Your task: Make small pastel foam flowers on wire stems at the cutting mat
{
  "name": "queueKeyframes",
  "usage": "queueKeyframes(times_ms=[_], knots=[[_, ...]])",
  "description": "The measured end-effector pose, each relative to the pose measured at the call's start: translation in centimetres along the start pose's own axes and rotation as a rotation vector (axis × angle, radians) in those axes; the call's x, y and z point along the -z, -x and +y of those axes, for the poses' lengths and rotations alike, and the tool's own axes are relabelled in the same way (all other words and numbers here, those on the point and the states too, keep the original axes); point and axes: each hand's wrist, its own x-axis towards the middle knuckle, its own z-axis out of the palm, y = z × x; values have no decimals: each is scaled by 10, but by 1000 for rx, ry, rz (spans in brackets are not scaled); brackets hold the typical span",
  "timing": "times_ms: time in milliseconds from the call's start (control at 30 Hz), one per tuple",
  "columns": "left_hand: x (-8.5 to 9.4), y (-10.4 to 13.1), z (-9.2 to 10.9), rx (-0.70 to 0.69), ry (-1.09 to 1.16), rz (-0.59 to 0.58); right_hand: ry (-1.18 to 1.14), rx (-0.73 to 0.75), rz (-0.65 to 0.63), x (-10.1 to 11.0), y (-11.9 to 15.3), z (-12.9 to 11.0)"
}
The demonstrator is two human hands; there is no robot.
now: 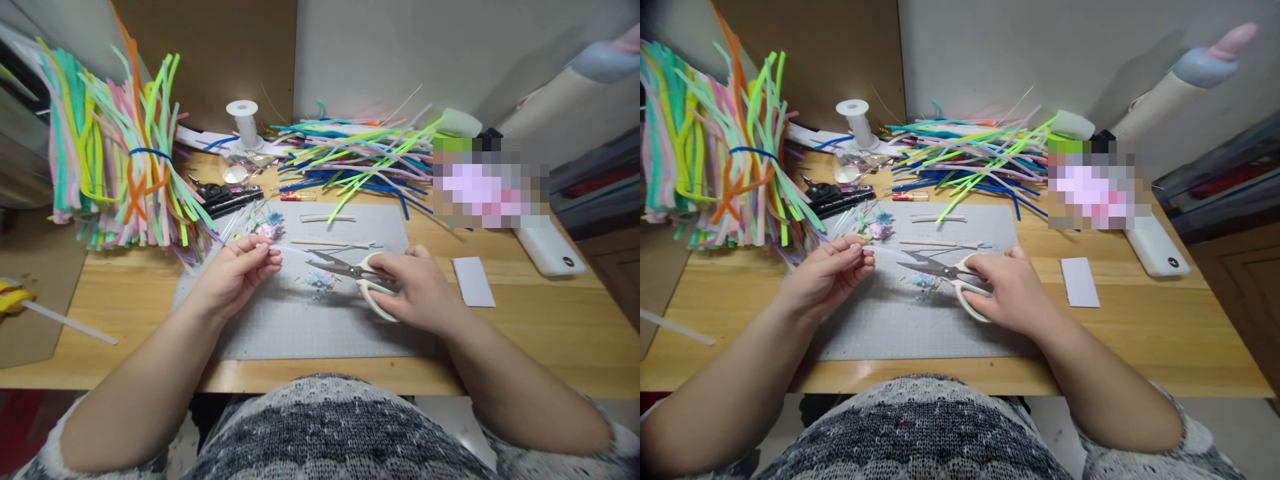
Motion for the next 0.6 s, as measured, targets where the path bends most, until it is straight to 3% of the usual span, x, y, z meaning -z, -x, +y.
queueKeyframes(times_ms=[600], knots=[[-4, 1, -6, 37, -12, -53, -19, 9, -37, -1, 0, 0]])
